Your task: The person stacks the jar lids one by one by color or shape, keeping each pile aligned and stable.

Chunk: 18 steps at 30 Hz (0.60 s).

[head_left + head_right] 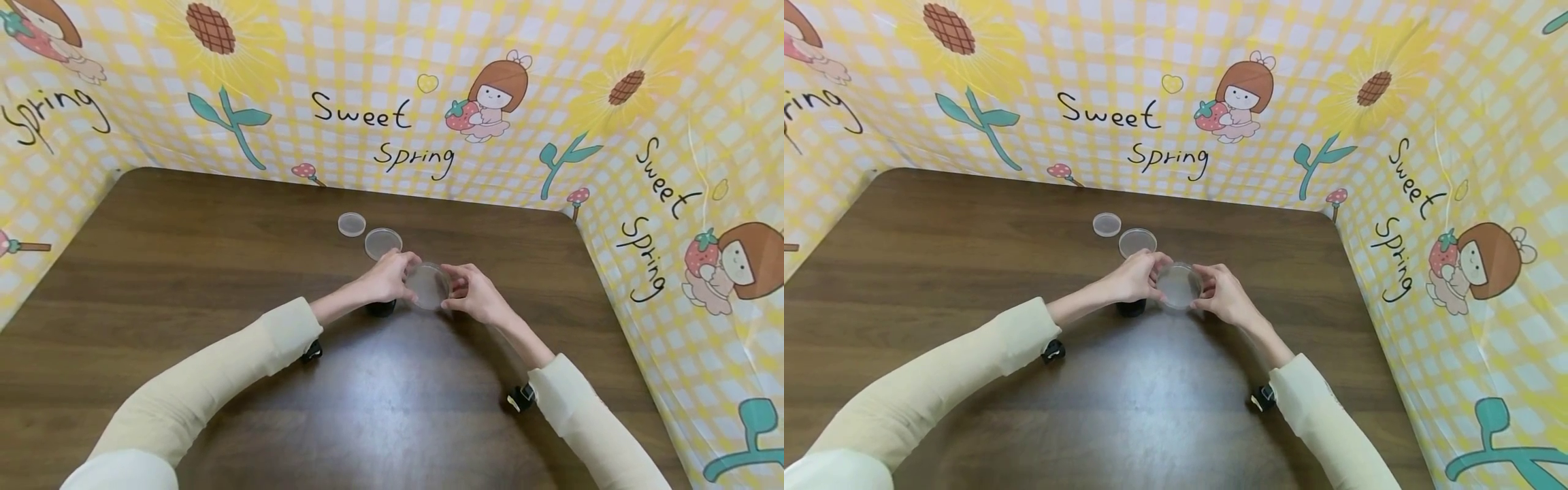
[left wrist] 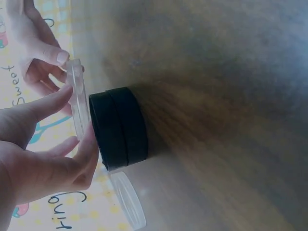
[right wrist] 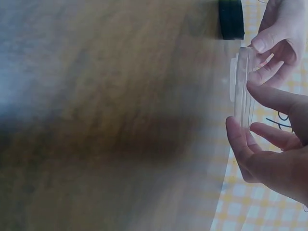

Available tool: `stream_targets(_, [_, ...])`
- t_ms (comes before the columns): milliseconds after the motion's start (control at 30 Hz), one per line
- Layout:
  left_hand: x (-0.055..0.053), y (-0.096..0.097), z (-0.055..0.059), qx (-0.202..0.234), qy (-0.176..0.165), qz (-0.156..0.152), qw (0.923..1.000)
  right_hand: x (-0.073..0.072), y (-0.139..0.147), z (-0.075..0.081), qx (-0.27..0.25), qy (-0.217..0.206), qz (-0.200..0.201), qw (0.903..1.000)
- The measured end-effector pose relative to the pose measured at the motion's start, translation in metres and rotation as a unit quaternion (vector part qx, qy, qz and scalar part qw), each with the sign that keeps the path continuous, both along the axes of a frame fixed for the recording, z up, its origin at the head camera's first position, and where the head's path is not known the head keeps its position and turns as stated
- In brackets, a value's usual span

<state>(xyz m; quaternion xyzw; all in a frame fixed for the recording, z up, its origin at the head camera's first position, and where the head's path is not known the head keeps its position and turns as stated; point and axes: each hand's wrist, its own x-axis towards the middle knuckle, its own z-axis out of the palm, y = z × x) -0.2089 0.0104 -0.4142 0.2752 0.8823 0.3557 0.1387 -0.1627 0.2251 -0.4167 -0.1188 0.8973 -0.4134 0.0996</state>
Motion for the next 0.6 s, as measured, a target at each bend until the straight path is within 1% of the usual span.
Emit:
stream_targets(233, [0.002,-0.001,-0.001,-0.014,0.0,-0.025,0.9996,0.004,0.001,-0.005,-0.005,-0.008,-0.002,1.0])
stream_targets(433, [0.0,0.0,-0.003,-0.032,0.012,-0.031,0.9989,0.005,-0.001,-0.01,-0.003,-0.003,0.0,1.0])
stream_targets(600, [0.0,0.0,-0.007,-0.046,0.013,-0.037,0.9982,0.006,-0.002,-0.013,-0.007,-0.001,0.005,1.0])
